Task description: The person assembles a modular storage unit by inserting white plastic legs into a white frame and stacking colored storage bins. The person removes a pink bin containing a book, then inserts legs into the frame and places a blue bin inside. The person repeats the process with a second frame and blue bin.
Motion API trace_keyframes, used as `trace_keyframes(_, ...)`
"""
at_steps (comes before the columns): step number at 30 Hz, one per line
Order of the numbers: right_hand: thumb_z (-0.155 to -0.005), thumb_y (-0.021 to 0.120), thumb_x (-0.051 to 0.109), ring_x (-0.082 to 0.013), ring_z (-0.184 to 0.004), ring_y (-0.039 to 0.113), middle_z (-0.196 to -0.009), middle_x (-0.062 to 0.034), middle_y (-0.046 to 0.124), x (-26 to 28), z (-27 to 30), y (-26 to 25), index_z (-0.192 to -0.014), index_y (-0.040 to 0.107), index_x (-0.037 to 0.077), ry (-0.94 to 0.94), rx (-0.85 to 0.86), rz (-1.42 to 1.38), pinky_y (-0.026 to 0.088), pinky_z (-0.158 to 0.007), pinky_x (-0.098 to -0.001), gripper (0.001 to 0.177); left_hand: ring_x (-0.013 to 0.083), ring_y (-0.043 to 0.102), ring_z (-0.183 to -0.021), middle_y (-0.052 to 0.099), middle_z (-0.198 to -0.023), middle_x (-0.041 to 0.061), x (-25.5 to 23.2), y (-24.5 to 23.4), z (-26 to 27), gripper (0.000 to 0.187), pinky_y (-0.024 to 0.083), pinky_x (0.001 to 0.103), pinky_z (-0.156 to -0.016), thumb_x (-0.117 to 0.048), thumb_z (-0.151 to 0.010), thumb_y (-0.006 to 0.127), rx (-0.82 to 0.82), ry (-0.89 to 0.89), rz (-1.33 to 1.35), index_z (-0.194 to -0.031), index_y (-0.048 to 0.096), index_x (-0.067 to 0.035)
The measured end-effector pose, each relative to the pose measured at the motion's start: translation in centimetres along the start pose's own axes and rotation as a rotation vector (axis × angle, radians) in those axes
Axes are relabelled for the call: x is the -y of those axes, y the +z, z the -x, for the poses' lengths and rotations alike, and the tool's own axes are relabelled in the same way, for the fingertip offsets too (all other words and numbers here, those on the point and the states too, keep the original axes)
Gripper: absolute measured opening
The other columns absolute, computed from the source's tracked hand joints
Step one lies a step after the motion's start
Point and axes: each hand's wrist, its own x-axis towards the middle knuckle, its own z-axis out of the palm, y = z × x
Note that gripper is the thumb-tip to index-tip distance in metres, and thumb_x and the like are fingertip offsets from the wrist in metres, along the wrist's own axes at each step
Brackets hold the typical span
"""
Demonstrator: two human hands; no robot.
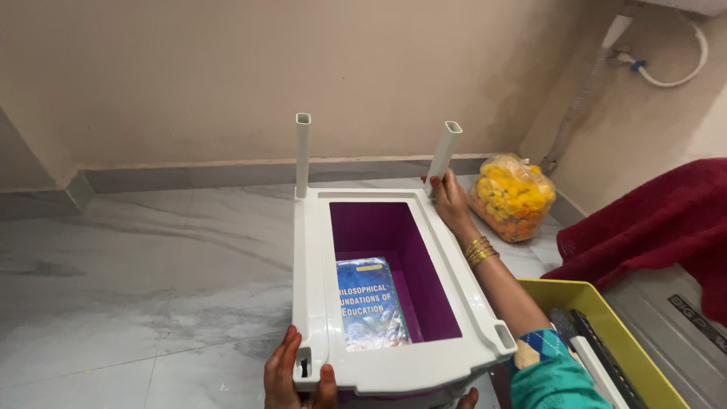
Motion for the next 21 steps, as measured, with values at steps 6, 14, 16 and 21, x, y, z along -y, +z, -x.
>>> trace_keyframes(6,-0.107,0.051,0.05,-0.0222,-0.091,0.069,-0.104,-0.0104,0.066,0.9,0.9,-0.5,-0.132,0.049,0.001,-0.033,-0.152,0.205,0.056,-0.079,-0.037,0.056,0.0367,0.064,-0.126,0.064,-0.129,0.023,-3.7,0.1,-1.7,0.052,0.053,0.045,-0.107,-0.021,-0.085,0.068,-0.15,-0.051,0.054,-0.13,0.06,0.003)
trace_keyframes(14,-0.097,0.067,0.045,-0.013,-0.065,0.065,-0.083,-0.008,0.068,3.8,10.7,-9.6,-0.107,0.065,-0.003,0.391,-0.241,-0.015,0.051,-0.055,-0.0269,0.049,0.0354,0.064,-0.123,0.066,-0.131,0.02,-4.7,-0.4,-2.5,0.05,0.053,0.045,-0.103,-0.023,-0.089,0.067,-0.171,0.038,0.037,-0.132,0.06,0.001)
trace_keyframes(16,-0.096,0.07,0.044,-0.0124,-0.065,0.062,-0.079,-0.0066,0.068,5.7,15.3,-13.7,-0.103,0.07,-0.002,0.414,-0.206,0.115,0.049,-0.055,-0.0282,0.046,0.0355,0.064,-0.121,0.065,-0.13,0.02,-4.8,-0.6,-2.5,0.051,0.053,0.045,-0.102,-0.025,-0.09,0.067,-0.163,0.034,0.042,-0.133,0.06,0.001)
trace_keyframes(21,-0.085,0.072,0.054,-0.0287,-0.078,0.073,-0.085,-0.0162,0.076,10.4,26.3,-23.8,-0.104,0.076,0.003,0.676,-0.131,0.585,0.056,-0.07,-0.0417,0.054,0.0349,0.063,-0.119,0.065,-0.128,0.02,-5.1,-0.9,-2.5,0.051,0.053,0.046,-0.101,-0.029,-0.095,0.066,-0.148,0.046,0.013,-0.136,0.06,0.001)
